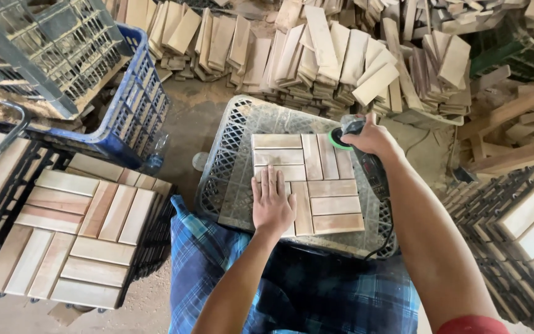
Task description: Sanding the surface of a wooden tile panel using a handheld orbital sander in a workshop.
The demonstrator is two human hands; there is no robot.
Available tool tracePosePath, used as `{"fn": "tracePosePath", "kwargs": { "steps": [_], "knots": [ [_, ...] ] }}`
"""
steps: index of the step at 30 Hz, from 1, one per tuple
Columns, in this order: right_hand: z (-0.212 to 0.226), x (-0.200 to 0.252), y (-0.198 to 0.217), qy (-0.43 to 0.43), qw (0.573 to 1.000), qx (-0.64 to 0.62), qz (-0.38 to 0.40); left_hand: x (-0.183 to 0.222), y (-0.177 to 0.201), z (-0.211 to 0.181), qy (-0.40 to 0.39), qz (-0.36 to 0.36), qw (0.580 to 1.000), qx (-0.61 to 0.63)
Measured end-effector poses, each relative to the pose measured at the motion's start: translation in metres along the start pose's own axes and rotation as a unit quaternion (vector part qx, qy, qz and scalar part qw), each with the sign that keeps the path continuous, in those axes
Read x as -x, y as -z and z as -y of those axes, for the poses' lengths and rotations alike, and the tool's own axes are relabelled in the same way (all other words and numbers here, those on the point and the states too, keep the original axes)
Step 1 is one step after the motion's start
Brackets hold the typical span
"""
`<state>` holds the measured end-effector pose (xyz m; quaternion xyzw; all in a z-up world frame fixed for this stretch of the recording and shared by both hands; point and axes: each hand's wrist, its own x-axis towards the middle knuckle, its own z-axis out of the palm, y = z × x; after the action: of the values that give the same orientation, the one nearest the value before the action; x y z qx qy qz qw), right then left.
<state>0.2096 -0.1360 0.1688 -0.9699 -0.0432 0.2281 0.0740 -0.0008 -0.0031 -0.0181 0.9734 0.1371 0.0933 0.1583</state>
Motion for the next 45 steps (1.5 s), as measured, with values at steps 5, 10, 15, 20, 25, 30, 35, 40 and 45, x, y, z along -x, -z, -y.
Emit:
{"fn": "tracePosePath", "kwargs": {
  "steps": [5,10,15,20,25,30,35,40,45],
  "knots": [
    [0.047,0.042,-0.023,0.092,0.995,-0.028,0.0,-0.001,-0.006,0.002,-0.006,-0.037,0.999,0.005],
    [0.05,0.002,-0.047,0.126,0.992,0.007,0.009,0.001,-0.011,0.003,-0.019,-0.064,0.998,-0.006],
    [0.017,-0.009,-0.033,0.073,0.997,0.003,-0.026,0.002,-0.01,0.002,-0.012,-0.017,1.0,-0.01],
    [-0.031,-0.046,-0.05,0.018,0.996,-0.027,-0.083,-0.058,0.009,0.013,-0.018,0.096,0.994,-0.043],
    [0.003,0.007,-0.074,0.044,0.989,-0.098,-0.098,-0.125,0.042,0.033,-0.025,0.149,0.986,-0.07],
    [0.012,0.038,-0.085,0.04,0.991,-0.097,-0.078,-0.124,0.09,0.025,0.017,0.223,0.973,-0.063],
    [-0.051,0.009,-0.082,-0.007,0.987,-0.114,-0.114,-0.096,0.058,0.031,0.076,0.187,0.977,-0.065],
    [-0.029,0.037,-0.091,-0.019,0.988,-0.095,-0.119,-0.05,0.088,0.0,0.121,0.213,0.967,-0.065],
    [0.013,0.061,-0.129,0.061,0.986,-0.111,-0.107,-0.008,0.077,-0.011,0.134,0.242,0.956,-0.096]
  ]
}}
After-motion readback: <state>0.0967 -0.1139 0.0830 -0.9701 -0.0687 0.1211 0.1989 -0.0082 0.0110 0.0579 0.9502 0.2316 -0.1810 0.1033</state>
